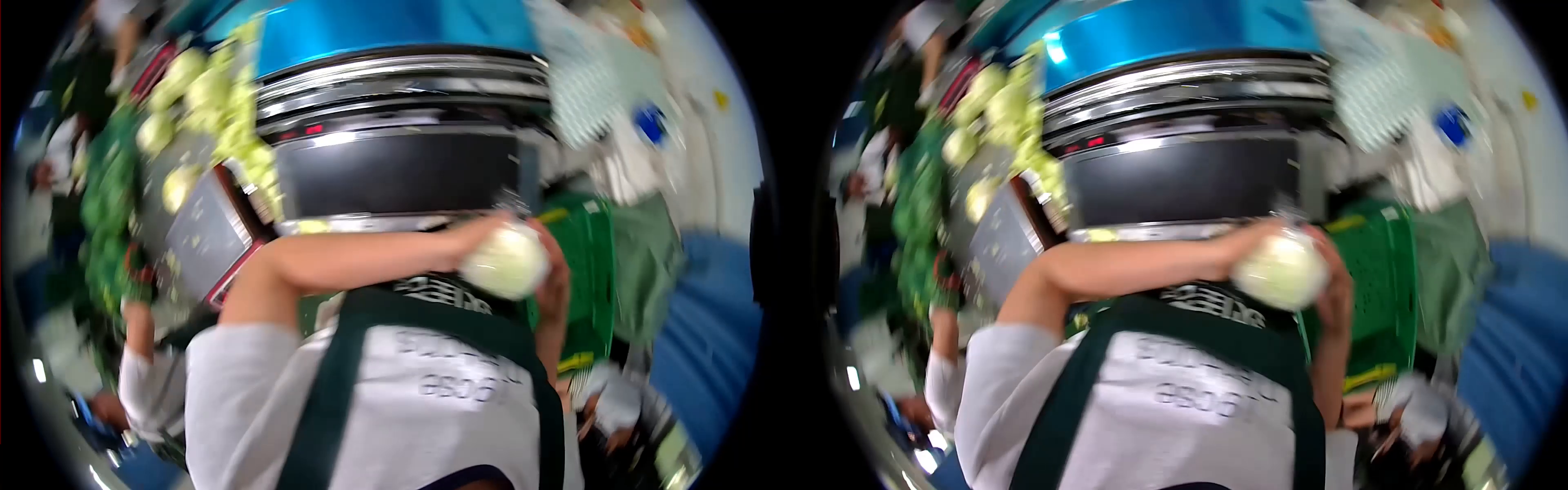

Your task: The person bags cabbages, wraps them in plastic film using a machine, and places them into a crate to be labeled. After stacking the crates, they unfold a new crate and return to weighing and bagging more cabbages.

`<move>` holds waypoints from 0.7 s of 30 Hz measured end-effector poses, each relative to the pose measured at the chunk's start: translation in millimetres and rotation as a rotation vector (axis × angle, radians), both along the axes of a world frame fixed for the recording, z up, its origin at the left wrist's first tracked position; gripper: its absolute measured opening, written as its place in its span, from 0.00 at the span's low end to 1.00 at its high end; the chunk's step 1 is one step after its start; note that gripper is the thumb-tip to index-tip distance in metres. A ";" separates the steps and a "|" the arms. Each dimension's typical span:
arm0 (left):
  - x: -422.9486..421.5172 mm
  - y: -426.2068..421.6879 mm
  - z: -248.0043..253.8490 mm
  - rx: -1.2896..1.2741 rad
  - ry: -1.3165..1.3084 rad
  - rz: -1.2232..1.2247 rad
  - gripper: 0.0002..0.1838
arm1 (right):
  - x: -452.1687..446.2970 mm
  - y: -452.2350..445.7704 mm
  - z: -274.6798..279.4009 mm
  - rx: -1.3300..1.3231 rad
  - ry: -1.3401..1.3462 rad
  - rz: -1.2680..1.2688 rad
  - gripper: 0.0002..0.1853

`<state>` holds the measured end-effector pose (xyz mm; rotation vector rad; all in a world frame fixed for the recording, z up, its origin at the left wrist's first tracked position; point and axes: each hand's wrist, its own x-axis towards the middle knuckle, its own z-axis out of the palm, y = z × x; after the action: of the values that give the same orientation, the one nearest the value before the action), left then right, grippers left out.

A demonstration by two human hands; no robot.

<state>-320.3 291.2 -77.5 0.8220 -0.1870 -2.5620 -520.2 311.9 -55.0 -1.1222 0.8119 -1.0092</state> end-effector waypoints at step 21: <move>543.5 104.4 23.7 -0.095 -2.451 0.788 0.36 | -202.0 -25.5 -205.8 0.395 1.496 -0.691 0.21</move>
<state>223.1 395.6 -53.8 2.5213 -0.4442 0.2153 -722.2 286.4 -260.8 -1.1466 2.5877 -0.3012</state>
